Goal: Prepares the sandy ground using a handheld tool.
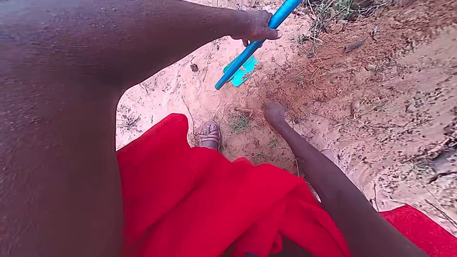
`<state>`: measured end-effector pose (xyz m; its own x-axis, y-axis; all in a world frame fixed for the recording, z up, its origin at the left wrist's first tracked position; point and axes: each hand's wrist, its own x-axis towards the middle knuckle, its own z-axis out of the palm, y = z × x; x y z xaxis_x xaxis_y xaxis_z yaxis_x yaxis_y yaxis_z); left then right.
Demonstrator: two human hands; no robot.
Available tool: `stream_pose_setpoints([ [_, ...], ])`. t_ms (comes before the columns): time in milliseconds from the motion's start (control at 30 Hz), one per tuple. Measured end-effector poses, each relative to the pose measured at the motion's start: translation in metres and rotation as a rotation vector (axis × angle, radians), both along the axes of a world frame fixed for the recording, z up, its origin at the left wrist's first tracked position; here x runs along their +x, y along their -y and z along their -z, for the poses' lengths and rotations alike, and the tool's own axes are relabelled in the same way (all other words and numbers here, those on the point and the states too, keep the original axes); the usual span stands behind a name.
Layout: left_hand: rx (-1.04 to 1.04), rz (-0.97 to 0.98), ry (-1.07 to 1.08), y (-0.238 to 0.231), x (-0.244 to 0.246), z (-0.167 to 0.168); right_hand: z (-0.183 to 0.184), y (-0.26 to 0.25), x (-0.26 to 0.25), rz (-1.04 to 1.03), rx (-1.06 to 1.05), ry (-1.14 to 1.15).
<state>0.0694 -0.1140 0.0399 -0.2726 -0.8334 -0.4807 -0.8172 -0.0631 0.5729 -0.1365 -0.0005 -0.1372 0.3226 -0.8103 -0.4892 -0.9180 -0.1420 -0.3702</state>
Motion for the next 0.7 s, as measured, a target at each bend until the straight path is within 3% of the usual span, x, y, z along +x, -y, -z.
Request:
stream_pose_setpoints([
  [167, -0.026, 0.092, 0.136, -0.005, -0.005, -0.004, -0.031, -0.031, -0.029, -0.17, 0.031, -0.107],
  [267, -0.076, 0.07, 0.134, -0.009, -0.009, -0.008, -0.056, -0.033, -0.038, -0.227, 0.084, -0.156],
  [467, -0.03, 0.027, 0.122, -0.014, -0.009, 0.0, -0.114, -0.089, -0.055, -0.508, 0.249, -0.249],
  [567, -0.014, 0.011, 0.141, -0.012, -0.008, -0.001, -0.151, -0.082, -0.095, -0.499, 0.25, -0.341],
  [700, -0.004, -0.018, 0.136, -0.013, -0.01, 0.001, -0.201, -0.075, -0.199, -0.443, 0.165, -0.351],
])
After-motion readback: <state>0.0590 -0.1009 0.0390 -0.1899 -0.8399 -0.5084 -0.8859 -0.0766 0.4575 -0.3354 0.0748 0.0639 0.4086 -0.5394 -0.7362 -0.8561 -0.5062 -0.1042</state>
